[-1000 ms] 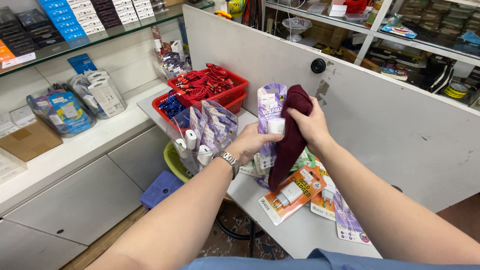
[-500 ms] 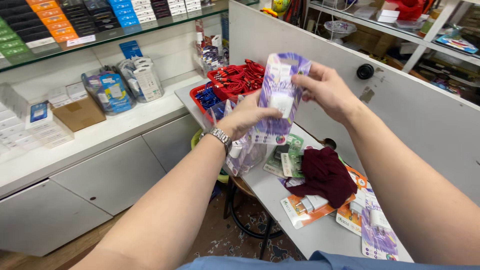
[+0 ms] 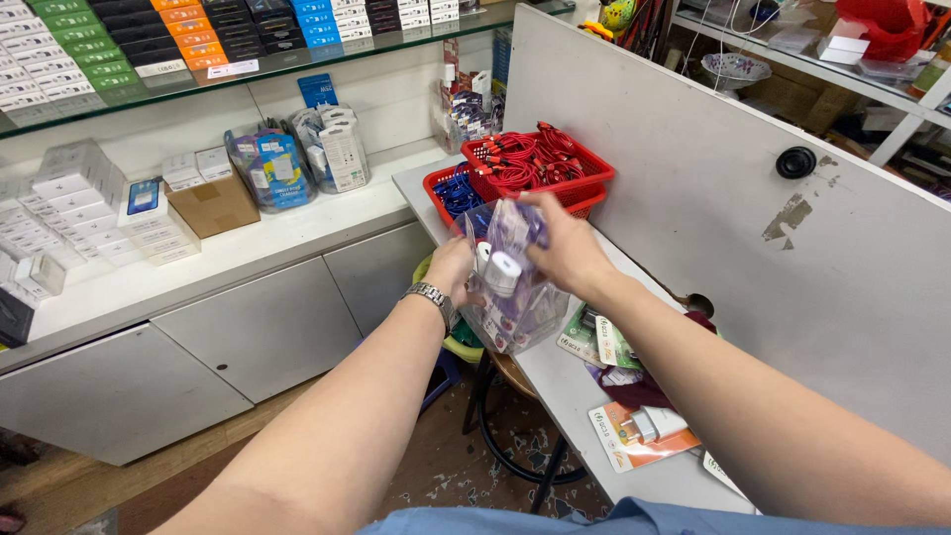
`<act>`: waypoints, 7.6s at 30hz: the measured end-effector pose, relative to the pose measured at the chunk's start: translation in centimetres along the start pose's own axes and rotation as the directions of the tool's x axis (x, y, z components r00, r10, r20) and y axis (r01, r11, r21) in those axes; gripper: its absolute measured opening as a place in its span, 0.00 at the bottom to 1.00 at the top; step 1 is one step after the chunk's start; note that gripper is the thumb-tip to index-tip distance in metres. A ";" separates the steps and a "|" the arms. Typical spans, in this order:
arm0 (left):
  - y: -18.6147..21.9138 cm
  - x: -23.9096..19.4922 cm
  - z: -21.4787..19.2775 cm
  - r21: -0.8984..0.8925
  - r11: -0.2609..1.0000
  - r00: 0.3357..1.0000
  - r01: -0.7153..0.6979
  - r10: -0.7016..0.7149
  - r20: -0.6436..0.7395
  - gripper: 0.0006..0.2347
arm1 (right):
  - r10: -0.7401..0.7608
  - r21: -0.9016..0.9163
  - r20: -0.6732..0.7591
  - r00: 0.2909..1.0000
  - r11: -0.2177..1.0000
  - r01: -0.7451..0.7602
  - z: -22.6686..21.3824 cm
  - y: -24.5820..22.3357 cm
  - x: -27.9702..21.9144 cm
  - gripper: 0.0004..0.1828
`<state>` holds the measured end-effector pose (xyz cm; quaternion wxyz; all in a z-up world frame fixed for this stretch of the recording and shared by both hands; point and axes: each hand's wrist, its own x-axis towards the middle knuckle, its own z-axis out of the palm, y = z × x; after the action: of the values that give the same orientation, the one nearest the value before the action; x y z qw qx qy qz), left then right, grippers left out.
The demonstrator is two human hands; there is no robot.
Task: The person wipes the packaging of various electronic accessories, including chargers and cables, with a maroon cloth. They then place the items into a clear plastic display stand on the counter and later move the stand to a glass shelf.
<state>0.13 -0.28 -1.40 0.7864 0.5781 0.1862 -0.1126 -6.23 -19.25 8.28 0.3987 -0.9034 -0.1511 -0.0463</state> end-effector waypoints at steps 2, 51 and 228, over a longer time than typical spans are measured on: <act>0.0 0.3 0.2 -0.035 0.999 1.000 0.015 -0.016 -0.019 0.23 | -0.094 -0.213 0.121 0.988 0.970 0.118 1.4 0.9 0.0 0.33; -30.0 -9.1 34.4 0.779 0.616 0.471 0.120 -0.726 0.502 0.18 | 0.998 0.535 0.055 -0.009 -0.037 -0.844 -11.5 36.1 -31.1 0.16; 1.4 -4.4 8.9 0.736 -0.073 0.503 -0.673 0.685 0.527 0.21 | 0.156 0.483 -0.721 0.675 0.812 0.327 -7.2 4.9 0.7 0.18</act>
<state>-1.83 -8.46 4.00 0.2803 0.9090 -0.2174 0.2187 -3.73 -27.52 9.85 0.6757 -0.6338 -0.0298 -0.3754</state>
